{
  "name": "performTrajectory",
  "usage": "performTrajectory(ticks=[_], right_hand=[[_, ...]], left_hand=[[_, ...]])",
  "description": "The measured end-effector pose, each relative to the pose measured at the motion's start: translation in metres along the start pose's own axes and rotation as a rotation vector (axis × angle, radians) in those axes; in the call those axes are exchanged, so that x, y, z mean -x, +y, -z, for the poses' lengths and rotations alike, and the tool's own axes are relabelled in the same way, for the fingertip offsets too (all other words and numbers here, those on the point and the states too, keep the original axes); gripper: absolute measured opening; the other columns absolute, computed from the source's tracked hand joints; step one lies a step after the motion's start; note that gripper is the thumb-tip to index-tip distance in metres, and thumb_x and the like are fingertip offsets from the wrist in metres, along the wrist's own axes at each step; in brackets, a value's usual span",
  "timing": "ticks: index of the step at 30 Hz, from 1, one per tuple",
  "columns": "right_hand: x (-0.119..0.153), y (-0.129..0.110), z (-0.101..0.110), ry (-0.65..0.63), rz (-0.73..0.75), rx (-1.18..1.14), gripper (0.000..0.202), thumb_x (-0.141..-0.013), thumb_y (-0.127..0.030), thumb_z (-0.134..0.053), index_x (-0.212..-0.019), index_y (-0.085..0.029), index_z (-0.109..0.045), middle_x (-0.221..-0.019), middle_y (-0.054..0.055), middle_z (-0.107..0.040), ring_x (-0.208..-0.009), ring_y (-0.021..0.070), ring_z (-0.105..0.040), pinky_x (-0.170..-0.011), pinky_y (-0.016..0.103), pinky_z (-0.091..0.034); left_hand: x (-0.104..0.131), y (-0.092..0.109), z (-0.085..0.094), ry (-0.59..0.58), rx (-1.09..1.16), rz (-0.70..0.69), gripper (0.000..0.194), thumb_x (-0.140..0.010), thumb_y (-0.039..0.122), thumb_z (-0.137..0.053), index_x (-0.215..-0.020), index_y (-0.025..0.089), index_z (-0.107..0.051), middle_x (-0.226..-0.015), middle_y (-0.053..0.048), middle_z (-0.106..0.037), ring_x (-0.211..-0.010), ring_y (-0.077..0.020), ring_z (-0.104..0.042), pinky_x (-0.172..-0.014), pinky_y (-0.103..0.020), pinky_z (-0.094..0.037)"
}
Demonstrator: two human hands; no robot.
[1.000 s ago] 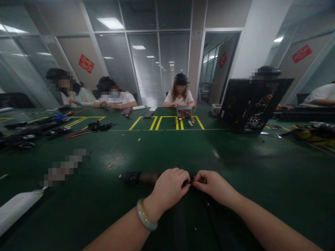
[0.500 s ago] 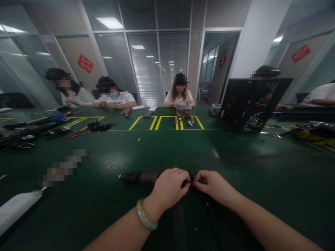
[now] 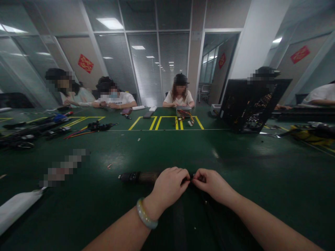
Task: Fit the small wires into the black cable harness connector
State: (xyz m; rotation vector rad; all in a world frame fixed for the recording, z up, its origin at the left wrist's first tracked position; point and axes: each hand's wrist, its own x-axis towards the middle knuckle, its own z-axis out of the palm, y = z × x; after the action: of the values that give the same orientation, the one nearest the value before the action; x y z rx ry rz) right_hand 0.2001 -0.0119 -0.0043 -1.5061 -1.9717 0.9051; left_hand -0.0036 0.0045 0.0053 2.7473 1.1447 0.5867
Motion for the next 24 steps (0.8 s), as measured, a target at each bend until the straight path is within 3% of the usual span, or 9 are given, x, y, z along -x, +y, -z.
performTrajectory(ticks=[5,14,24], right_hand=[[0.0012,-0.0025,0.0027,-0.02,0.019,-0.043,0.012,-0.086,-0.029,-0.06,-0.084,-0.018,-0.065,-0.075,-0.001,-0.067,-0.068,0.014,-0.061,-0.058,0.02,-0.042],[0.0002,-0.0003,0.0008,-0.016,0.015,-0.01,0.012,-0.086,-0.029,-0.06,-0.083,-0.018,-0.065,-0.073,-0.001,-0.067,-0.066,0.0141,-0.061,-0.057,0.02,-0.041],[0.0007,-0.0026,0.0016,-0.005,-0.009,-0.012,0.013,-0.085,-0.031,-0.062,-0.083,-0.018,-0.066,-0.073,-0.001,-0.067,-0.066,0.0143,-0.062,-0.056,0.02,-0.041]], left_hand=[[0.0009,-0.0009,-0.0029,0.027,0.0,0.048,0.012,-0.086,0.024,-0.064,-0.095,0.022,-0.057,-0.087,0.001,-0.061,-0.083,-0.0191,-0.058,-0.075,-0.034,-0.044],[0.0024,0.0006,0.0041,0.007,0.073,-0.025,0.011,-0.086,0.016,-0.061,-0.094,0.023,-0.058,-0.097,0.002,-0.064,-0.093,-0.0186,-0.058,-0.083,-0.034,-0.044],[0.0026,0.0001,-0.0014,0.013,0.049,0.025,0.012,-0.084,0.021,-0.064,-0.093,0.021,-0.056,-0.095,-0.001,-0.063,-0.091,-0.0205,-0.059,-0.083,-0.036,-0.045]])
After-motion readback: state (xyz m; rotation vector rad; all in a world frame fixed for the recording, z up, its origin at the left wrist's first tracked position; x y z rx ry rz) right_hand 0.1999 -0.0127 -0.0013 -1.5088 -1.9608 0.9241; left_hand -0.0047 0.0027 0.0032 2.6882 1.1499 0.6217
